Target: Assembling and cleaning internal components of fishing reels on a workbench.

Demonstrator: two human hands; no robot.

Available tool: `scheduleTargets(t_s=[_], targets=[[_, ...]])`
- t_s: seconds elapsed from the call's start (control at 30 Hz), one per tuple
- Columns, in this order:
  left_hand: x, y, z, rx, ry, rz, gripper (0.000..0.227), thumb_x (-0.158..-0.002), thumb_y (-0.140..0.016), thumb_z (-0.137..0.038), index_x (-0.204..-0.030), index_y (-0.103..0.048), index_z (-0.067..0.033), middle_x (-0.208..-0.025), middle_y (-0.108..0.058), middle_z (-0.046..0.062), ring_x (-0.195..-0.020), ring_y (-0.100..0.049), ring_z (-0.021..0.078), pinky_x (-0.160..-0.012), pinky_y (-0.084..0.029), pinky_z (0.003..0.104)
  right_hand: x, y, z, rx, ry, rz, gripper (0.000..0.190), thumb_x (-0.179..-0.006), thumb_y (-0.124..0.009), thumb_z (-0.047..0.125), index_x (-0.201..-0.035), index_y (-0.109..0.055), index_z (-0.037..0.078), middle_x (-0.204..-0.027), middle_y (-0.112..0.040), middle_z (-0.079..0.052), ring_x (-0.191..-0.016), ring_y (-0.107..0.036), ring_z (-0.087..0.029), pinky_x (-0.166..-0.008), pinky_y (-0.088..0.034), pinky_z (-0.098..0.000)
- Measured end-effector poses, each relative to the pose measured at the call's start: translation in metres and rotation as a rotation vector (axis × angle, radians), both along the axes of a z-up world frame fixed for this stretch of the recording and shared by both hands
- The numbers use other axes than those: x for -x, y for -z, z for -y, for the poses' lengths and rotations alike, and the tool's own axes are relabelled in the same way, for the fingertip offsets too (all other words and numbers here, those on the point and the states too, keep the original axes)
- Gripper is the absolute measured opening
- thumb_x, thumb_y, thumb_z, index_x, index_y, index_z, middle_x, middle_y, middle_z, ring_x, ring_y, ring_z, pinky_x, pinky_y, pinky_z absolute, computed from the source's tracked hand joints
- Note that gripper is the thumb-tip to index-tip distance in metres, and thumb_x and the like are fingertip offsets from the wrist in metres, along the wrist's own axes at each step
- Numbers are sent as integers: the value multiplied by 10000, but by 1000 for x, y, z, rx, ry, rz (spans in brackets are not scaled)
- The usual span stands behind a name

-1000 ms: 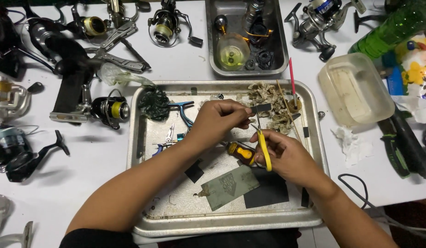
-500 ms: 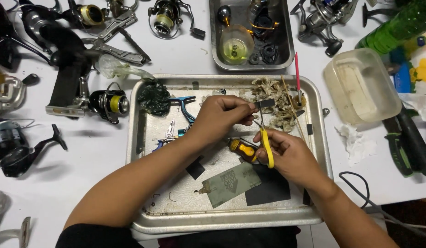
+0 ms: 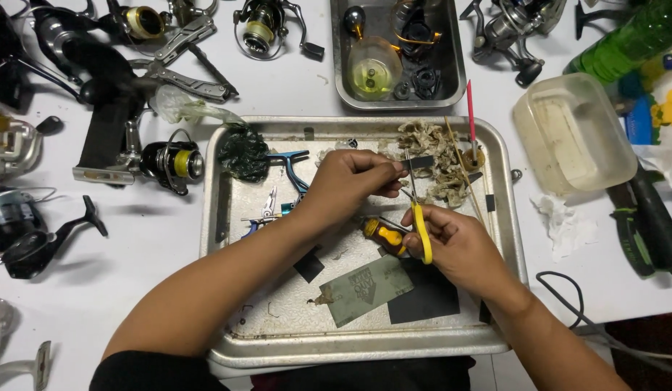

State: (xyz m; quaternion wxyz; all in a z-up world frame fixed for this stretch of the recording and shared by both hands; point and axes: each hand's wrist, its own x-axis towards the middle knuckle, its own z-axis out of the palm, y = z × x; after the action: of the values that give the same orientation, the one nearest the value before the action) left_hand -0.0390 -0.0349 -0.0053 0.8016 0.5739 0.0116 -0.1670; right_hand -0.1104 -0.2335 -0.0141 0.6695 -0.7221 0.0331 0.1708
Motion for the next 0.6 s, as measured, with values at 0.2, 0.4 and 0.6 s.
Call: scheduleTargets(t_s=[0.2,0.4,0.6], targets=[[1,-3,0,13,-7,-29,158,-826,-733,-81,-868,-765,68,-757,-723,220,-721,-743,226,-716,-667,354,-1,7,3,-3,-26,16,318,-844,-818,24,-1139,-735,-63,-692,-705,-98,-674,-617,-110,-671,-549,-242],[0,-2,0,-2,10,-5,170,-838,-756,-100,-885,-770,63,-790,-740,225,-745,-752,244,-723,-670,382,2,5,2,14,-11,21,319,-844,-827,35,-1136,-745,-63,-677,-683,-74,-623,-544,-94,-653,-519,-243],[-3,-13,-7,37,-74,24,152,-837,-745,-56,-903,-762,80,-789,-735,222,-738,-754,234,-722,-678,367,-2,-14,13,194,-54,115,428,-791,-865,59,-1182,-728,-49,-633,-647,-114,-565,-490,-117,-563,-449,-275]])
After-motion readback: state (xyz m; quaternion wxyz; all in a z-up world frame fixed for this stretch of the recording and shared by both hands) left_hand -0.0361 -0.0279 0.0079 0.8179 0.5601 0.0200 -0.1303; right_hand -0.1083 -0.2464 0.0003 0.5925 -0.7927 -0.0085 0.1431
